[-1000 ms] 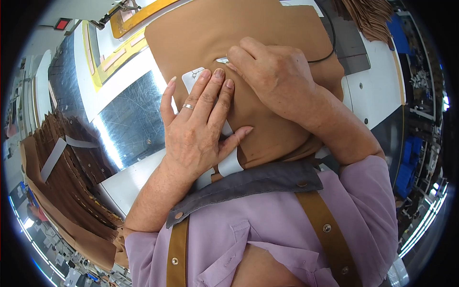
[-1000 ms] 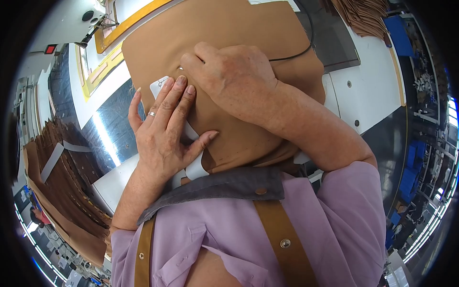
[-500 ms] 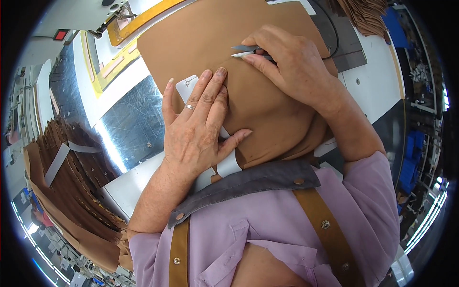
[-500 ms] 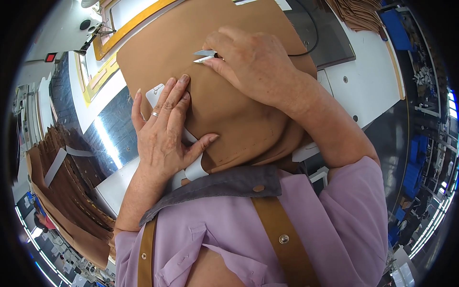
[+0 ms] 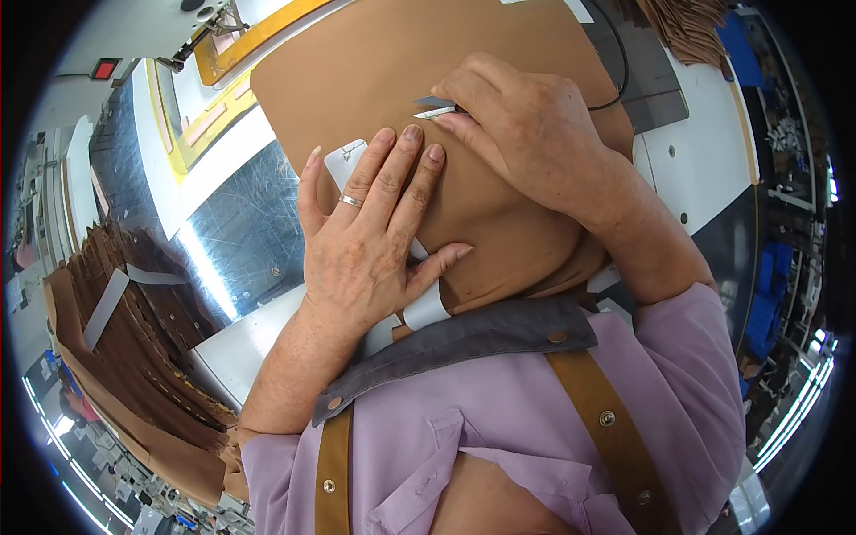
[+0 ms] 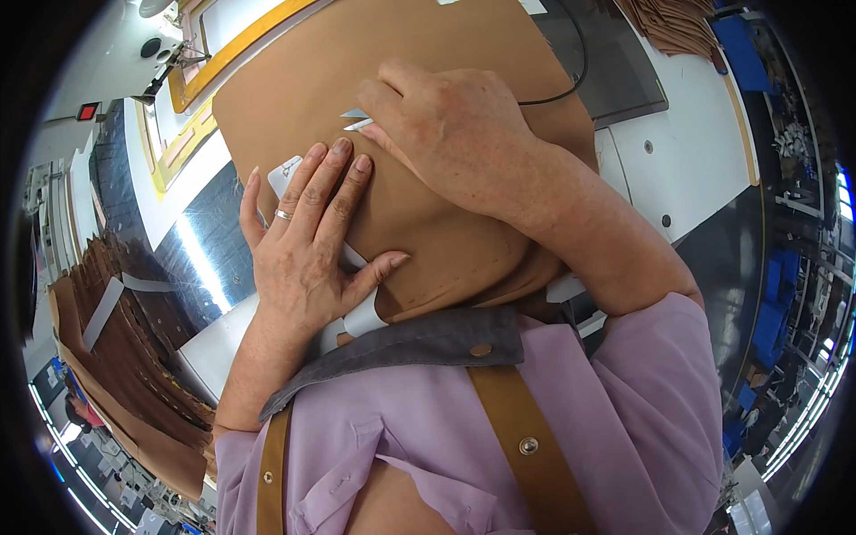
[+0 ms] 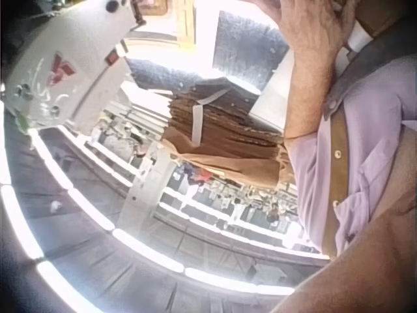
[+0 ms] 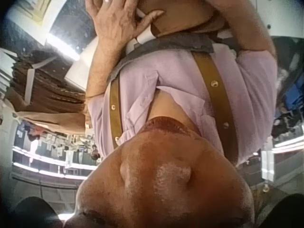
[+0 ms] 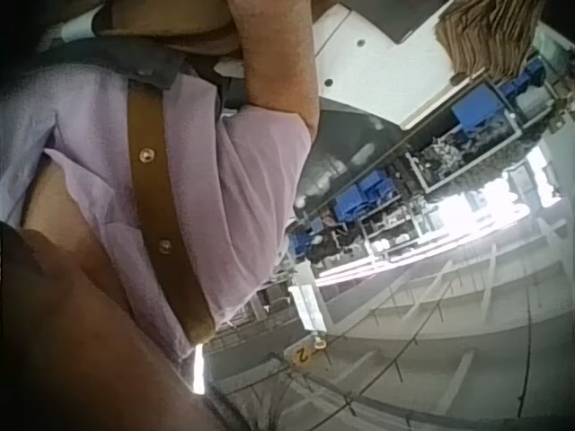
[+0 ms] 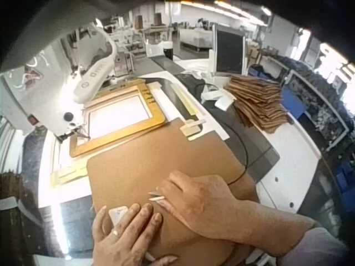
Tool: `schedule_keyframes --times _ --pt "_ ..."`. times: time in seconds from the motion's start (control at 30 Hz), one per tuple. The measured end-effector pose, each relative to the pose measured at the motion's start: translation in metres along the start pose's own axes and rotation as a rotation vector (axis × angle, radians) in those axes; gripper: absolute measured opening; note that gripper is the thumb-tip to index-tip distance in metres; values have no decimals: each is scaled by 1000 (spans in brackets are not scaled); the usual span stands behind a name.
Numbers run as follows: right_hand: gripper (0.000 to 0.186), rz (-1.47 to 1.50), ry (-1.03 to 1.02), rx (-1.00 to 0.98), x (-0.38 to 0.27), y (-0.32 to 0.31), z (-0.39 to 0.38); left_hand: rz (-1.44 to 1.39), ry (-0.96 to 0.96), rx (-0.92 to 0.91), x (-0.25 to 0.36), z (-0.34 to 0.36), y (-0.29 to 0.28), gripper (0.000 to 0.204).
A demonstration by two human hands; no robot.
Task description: Trimming threads and aligning leather components for automated sewing machine processing.
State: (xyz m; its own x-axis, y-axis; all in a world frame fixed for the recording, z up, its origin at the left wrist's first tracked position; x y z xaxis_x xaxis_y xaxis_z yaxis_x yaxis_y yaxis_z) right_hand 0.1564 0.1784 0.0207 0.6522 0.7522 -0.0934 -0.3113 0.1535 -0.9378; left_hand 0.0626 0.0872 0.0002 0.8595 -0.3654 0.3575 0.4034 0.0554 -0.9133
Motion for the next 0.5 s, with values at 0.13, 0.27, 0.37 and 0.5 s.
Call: schedule_keyframes --times 0.13,0.27,0.37,0.5 --pt "23 -49 -59 110 -4 -4 -1 -7 -4 2 1 0 0 87" --pt "19 -102 -43 105 -9 1 -2 -14 -9 -1 0 1 -1 87" --pt "17 -138 -27 69 -9 5 -2 -17 -12 0 0 1 -2 87" --pt "16 -150 -25 77 -11 4 -2 -19 -6 15 0 0 -2 86"
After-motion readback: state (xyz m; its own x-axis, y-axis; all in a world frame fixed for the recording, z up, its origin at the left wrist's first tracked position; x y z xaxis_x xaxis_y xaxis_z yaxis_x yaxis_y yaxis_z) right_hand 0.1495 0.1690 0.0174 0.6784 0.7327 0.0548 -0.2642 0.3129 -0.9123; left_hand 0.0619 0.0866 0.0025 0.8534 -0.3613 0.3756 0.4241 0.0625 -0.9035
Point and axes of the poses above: each hand's wrist, its own z-axis towards the middle knuckle, its own y-axis out of the palm, x = y × z, the point moved 10 cm from there along z, towards the middle knuckle, and after that the axes turned 13 degrees about -z, right-handed, at the moved point
